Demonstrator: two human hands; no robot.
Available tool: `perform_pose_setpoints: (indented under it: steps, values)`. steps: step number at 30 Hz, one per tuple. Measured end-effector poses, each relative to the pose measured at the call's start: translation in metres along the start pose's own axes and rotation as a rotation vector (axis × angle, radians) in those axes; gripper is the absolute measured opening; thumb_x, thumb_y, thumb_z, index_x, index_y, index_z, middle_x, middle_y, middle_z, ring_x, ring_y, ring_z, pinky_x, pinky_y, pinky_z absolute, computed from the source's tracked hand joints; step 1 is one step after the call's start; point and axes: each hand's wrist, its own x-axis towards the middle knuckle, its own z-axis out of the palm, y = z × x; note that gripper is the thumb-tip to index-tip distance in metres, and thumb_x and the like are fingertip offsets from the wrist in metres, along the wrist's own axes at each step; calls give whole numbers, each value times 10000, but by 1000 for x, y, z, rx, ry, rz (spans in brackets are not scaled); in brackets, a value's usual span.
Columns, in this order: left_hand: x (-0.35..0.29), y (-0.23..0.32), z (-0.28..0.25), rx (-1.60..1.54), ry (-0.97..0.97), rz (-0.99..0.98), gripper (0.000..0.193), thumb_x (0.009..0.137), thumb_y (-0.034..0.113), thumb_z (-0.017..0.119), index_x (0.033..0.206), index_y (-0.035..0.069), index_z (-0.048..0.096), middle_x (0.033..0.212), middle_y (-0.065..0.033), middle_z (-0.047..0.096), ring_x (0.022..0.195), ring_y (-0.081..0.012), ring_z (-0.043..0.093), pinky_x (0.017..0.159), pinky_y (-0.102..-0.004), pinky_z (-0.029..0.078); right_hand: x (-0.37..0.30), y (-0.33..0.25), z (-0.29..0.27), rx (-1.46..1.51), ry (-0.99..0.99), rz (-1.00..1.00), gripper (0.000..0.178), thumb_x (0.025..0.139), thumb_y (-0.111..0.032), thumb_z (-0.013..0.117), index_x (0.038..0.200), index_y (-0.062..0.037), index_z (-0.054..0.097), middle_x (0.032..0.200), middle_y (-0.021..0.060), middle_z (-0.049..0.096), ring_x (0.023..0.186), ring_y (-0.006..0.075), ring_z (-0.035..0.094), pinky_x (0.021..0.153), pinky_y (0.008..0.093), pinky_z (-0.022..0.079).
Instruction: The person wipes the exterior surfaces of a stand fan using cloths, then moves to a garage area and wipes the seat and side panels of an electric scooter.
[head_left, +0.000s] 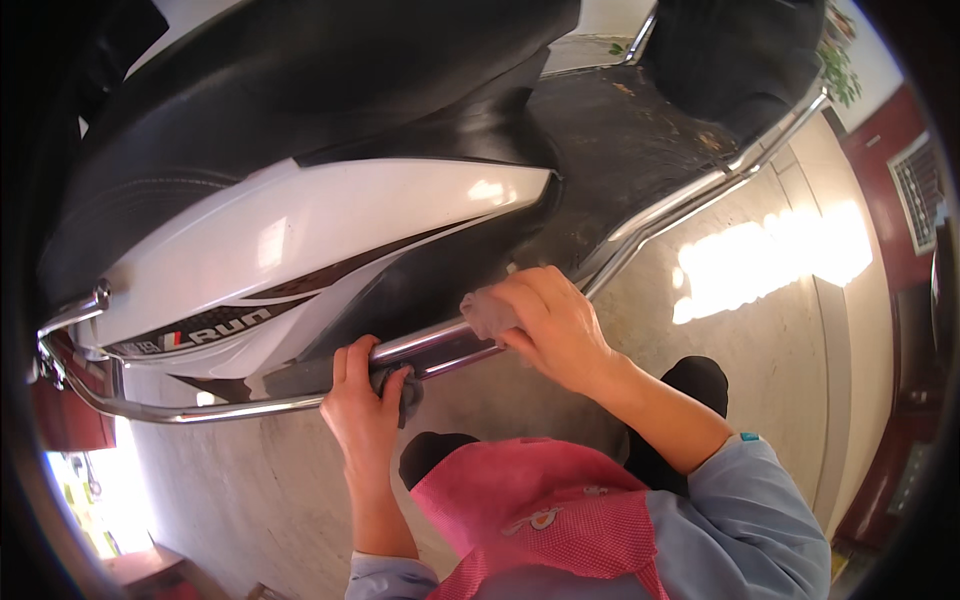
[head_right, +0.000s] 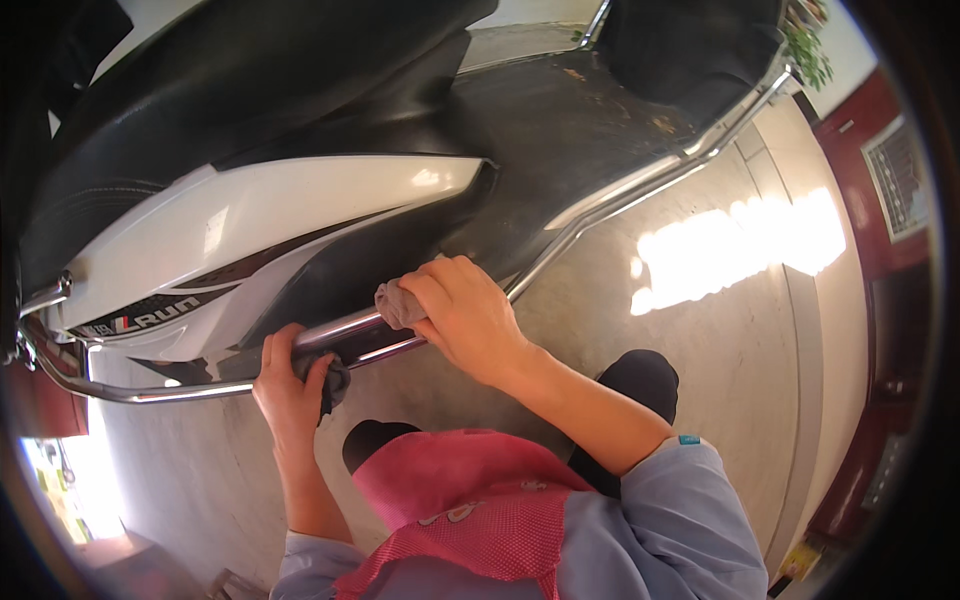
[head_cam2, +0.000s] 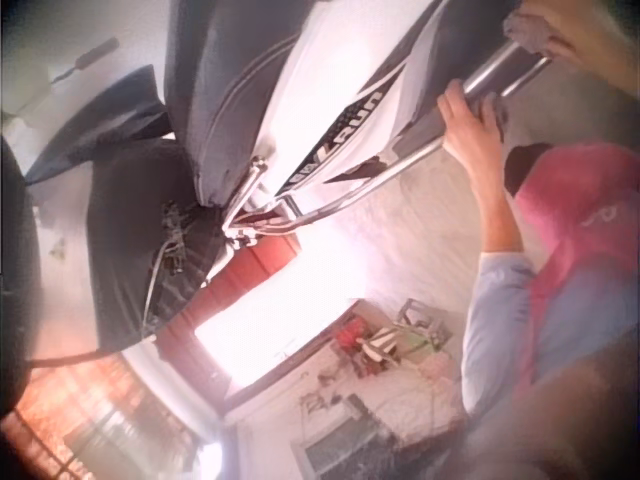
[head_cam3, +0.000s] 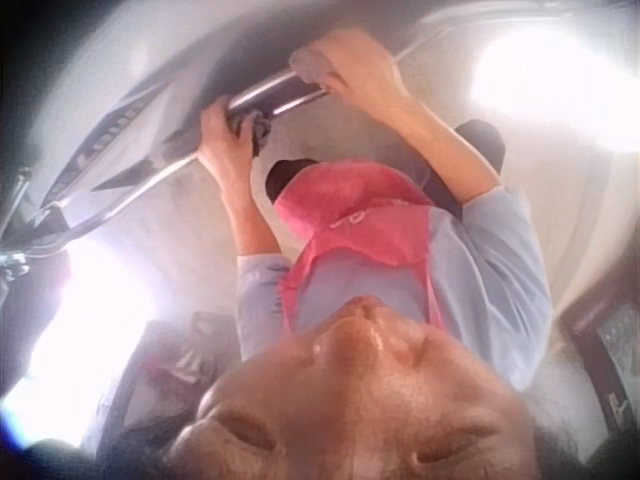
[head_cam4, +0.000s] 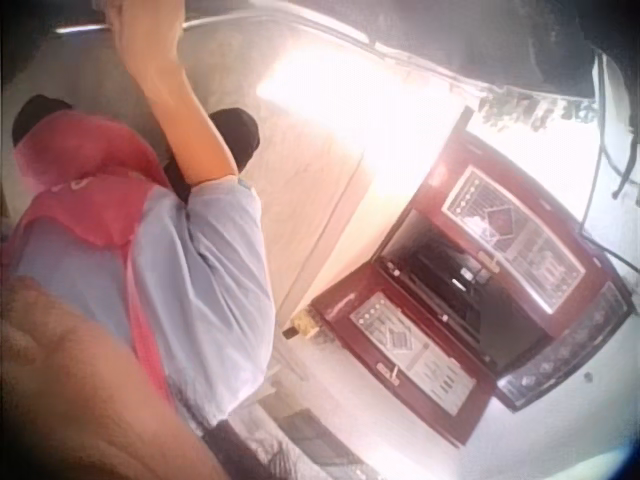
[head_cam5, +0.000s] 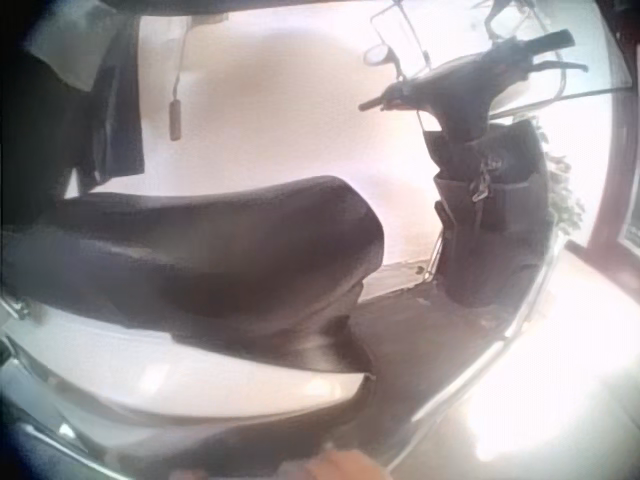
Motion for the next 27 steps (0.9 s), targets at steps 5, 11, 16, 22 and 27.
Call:
perform_pose_setpoints:
  steps: [5,11,16,22,27]
  values:
    - [-6,-6,14,32,168,38,414,664,132,769,1027,111,570,997,-48,598,771,-297,615,619,-366,493,-1,10,9,62,51,-77,491,541,-21,747,994,-83,565,966,78,550,835,278,539,698,377,471]
    - [-9,-1,19,66,197,-3,425,657,120,776,1024,96,563,993,-50,599,762,-285,618,609,-362,493,3,25,10,170,-3,-168,515,505,2,746,980,-76,563,942,80,550,778,277,540,668,373,467]
    - [-11,1,12,108,133,-34,443,677,140,767,1057,98,545,1034,-55,594,752,-292,622,611,-368,497,8,28,-1,238,-88,-216,546,507,9,740,1018,-69,564,971,82,548,779,277,545,679,374,470]
    - [-5,33,13,236,8,-89,490,663,140,771,1088,121,526,1165,-36,533,730,-277,623,599,-380,493,7,31,-11,164,-127,-241,594,549,-19,727,1110,-66,537,963,75,535,796,244,559,650,325,495]
    - [-9,17,21,267,59,-32,474,657,155,777,1060,122,529,1049,-32,538,719,-260,614,564,-370,475,9,26,-11,-58,-220,-201,582,554,-54,737,1092,-69,513,855,62,504,762,223,560,611,297,499]
